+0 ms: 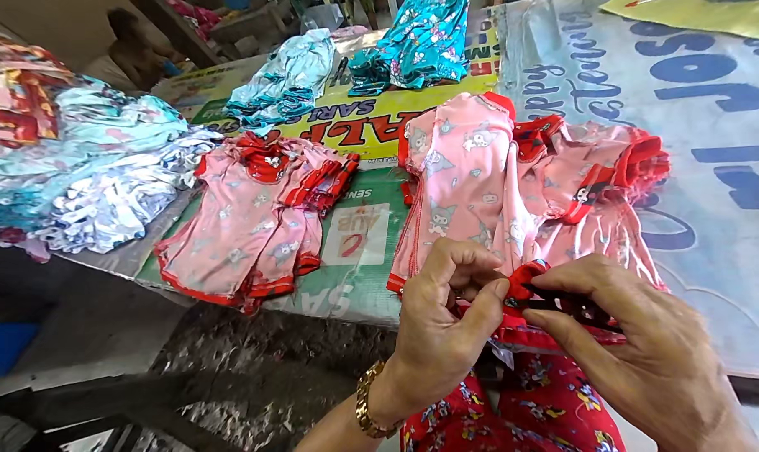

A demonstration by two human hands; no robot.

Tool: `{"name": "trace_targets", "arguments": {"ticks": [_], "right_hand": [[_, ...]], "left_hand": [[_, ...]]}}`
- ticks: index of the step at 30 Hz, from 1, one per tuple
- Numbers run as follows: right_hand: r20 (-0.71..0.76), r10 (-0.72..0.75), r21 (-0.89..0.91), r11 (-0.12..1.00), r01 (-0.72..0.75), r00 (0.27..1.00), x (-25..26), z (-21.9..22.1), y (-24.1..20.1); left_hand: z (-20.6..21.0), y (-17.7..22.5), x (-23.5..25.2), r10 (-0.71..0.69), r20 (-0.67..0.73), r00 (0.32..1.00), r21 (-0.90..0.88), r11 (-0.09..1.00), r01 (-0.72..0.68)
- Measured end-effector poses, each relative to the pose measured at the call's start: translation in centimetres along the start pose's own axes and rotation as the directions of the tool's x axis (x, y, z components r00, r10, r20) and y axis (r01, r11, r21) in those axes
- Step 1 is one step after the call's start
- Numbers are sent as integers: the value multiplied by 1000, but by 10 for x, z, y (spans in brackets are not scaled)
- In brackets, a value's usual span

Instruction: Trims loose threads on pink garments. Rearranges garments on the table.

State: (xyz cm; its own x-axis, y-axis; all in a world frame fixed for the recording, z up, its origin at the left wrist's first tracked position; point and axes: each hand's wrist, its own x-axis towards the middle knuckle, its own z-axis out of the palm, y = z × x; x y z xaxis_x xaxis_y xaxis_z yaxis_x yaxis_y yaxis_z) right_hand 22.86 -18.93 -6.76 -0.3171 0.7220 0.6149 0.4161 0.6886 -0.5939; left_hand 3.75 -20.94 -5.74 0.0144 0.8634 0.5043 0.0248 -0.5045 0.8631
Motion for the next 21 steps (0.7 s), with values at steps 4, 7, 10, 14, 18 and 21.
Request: {"name": "trace_targets", "arguments": {"ticks": [4, 7, 10, 14, 18, 21], "right_hand": [[6, 5, -12, 1000, -5, 1000, 1, -2, -1], [6, -5, 5, 1000, 5, 1000, 2, -1, 0], [2, -8, 15, 1000, 8, 1000, 3, 0, -1], [-3, -10, 47, 999, 10, 1000, 4, 1, 0], [-13, -9, 65, 998, 10, 1000, 4, 3, 2], [-8, -2, 139, 990, 3, 1000, 4, 5, 5]], "left_hand": [[0, 0, 0, 8, 3, 1000, 12, 1000, -8], [1, 0, -1, 14, 26, 1000, 23, 1000, -15], [1, 0, -1, 19, 40, 999, 40, 999, -21], [1, 0, 0, 24, 39, 999, 40, 999, -25], [1, -1, 0, 33, 49, 998, 49, 998, -36], [0, -2, -1, 37, 52, 998, 63, 997, -40]]}}
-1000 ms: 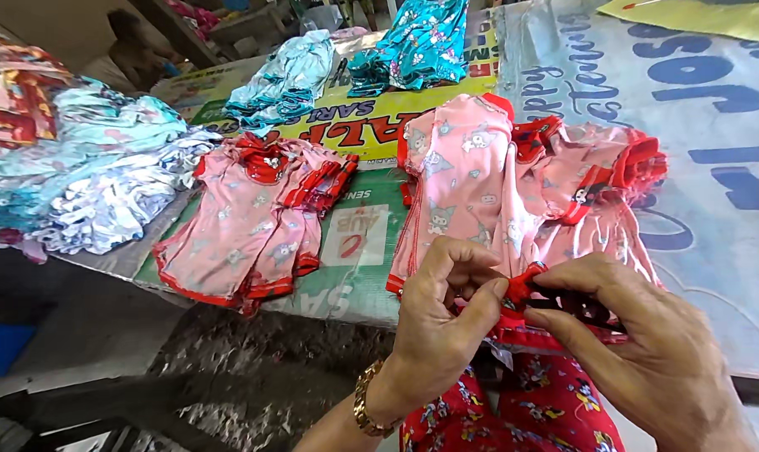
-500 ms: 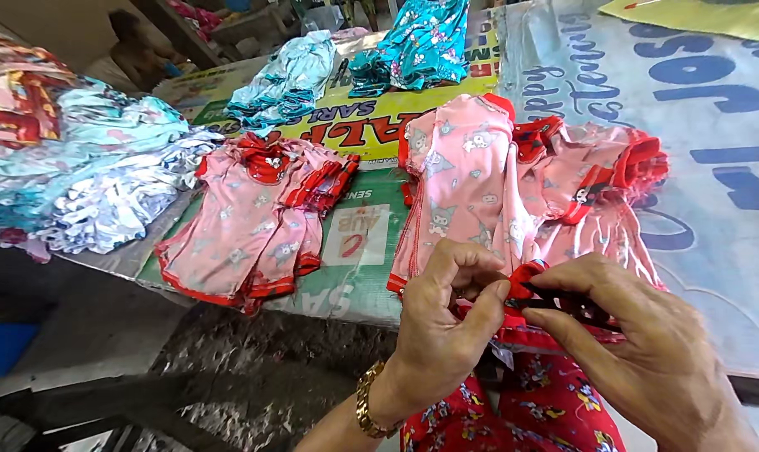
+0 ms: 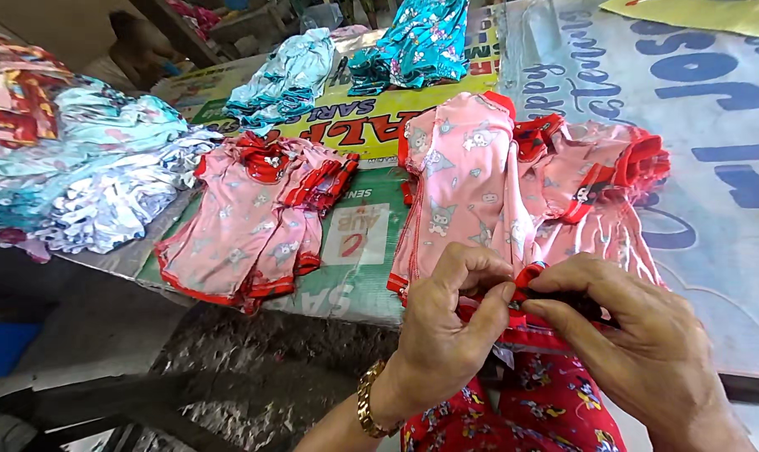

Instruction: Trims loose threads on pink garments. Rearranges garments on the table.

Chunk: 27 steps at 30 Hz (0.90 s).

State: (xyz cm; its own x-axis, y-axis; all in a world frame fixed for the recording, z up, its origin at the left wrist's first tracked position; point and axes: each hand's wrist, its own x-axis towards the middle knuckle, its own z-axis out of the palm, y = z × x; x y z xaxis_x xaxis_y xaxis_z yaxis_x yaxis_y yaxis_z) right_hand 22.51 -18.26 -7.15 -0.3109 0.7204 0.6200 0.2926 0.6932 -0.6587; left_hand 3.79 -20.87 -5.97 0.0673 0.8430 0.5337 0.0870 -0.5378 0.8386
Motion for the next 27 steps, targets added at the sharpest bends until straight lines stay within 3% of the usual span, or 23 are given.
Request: {"name": "trace_targets", "arguments": {"ticks": [2, 4, 6, 9, 12, 18, 20, 23, 25, 27], "right_hand": [[22, 50, 128, 990, -53, 998, -1, 1, 3], [55, 136, 365, 919, -147, 989, 0, 2, 9], [74, 162, 476, 862, -178, 984, 2, 3, 14], [87, 114, 364, 921, -139, 990, 8, 12, 14], [-14, 88, 211, 974, -83, 996, 17, 20, 16], [-239, 267, 478, 869, -126, 933, 21, -8, 38], [-160, 183, 428, 898, -99, 970, 13, -12, 41], [74, 56, 285, 956, -75, 996, 6, 2, 39], [166, 72, 172, 980, -101, 984, 6, 15, 36], [191, 118, 246, 955, -164, 974, 8, 22, 37]], "left_hand": [[-1, -2, -1, -4, -1, 1000, 7, 1000, 4], [-3, -4, -1, -21, -6, 1000, 6, 1000, 21], [-4, -6, -1, -39, -9, 999, -3, 999, 39], [-3, -9, 0, -52, 5, 999, -15, 999, 52], [-2, -13, 1, -87, 3, 996, -41, 995, 88], [-15, -23, 3, -259, 34, 965, -339, 906, 255], [-16, -25, 4, -319, 51, 946, -423, 852, 310], [-17, -26, 6, -367, 86, 926, -492, 793, 360], [-17, -28, 7, -379, 116, 918, -518, 766, 381], [-19, -30, 8, -398, 123, 909, -554, 732, 396]]}}
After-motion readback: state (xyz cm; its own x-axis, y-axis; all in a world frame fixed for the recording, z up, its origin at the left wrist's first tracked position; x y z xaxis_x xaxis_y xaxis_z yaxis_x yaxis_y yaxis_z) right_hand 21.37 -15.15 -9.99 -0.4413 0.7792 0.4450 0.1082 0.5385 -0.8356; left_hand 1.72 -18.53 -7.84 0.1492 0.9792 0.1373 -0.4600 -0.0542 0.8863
